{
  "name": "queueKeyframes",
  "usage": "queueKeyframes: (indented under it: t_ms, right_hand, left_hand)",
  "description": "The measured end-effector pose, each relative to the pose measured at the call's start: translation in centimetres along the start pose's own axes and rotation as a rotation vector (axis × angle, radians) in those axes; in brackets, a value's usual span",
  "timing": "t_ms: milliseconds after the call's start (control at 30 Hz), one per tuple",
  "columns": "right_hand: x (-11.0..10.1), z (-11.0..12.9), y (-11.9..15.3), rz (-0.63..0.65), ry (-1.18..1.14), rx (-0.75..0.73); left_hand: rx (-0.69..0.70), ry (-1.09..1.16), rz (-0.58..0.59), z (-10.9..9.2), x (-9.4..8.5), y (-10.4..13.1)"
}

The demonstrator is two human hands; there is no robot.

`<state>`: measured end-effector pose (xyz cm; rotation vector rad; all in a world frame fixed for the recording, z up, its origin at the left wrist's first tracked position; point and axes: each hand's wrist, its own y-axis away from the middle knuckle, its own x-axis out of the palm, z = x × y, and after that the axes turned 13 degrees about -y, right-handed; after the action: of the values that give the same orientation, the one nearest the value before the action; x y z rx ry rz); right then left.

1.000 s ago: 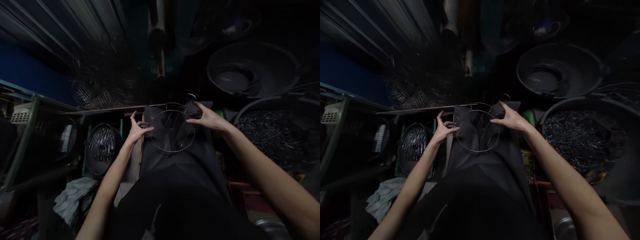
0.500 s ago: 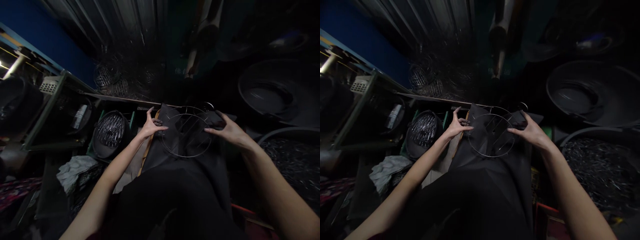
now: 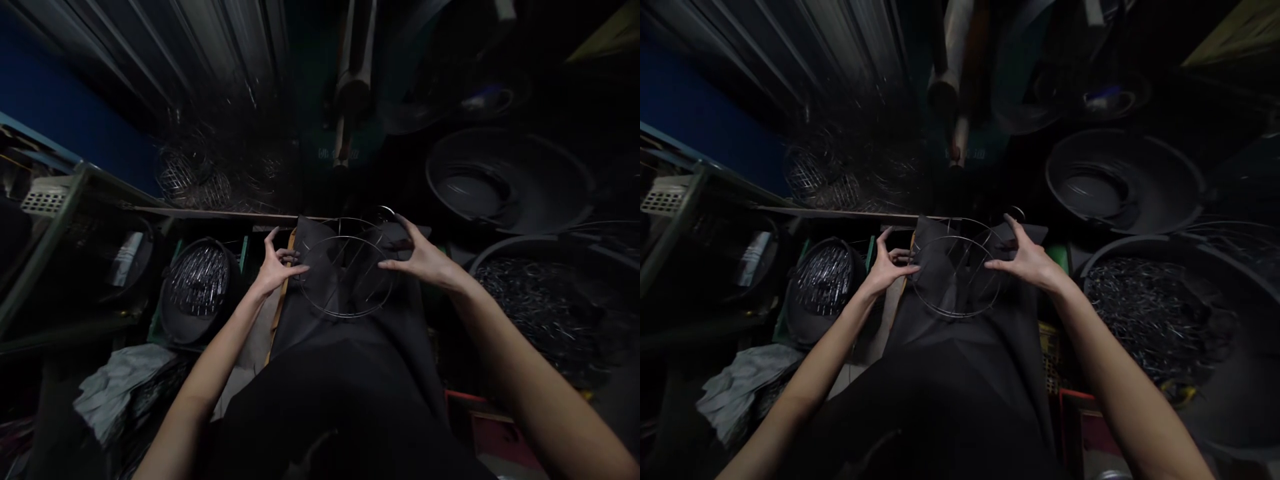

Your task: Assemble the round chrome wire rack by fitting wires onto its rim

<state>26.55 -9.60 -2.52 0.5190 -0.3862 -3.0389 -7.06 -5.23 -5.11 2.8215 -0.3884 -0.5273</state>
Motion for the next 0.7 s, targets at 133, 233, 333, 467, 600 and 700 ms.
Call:
queueKeyframes:
  t_ms: [133, 233, 333, 467, 600, 700]
  right_hand:
    - [-0.7, 0.6, -0.1, -0.003, 0.127, -0.141]
    - [-0.8, 1.2, -0.6, -0.102, 0.36, -0.318]
    - [-0.3, 1.6, -1.3, -0.065, 0.544, -0.459]
    - [0.5, 1.2, -2.2, -0.022, 0.615, -0.527]
    - [0.4, 0.7, -2.7, -0.047, 0.615, -0.525]
    - [0.0, 0.7, -2.7, -0.024, 0.626, -0.501]
  left_hand:
    - [0.009, -0.014, 0.0, 0.0, -0.1, 0.1]
    - [0.001, -0.017, 0.005, 0.0, -0.1, -0.2]
    - [-0.021, -0.015, 0.023, -0.1, 0.1, -0.6]
    - [-0.022, 0.003, 0.041, -0.3, 0.5, -1.2]
    - [-0.029, 0.041, 0.062, -0.4, 0.9, -1.7]
    - [-0.041, 0.053, 0.056, -0.3, 1.2, -1.9]
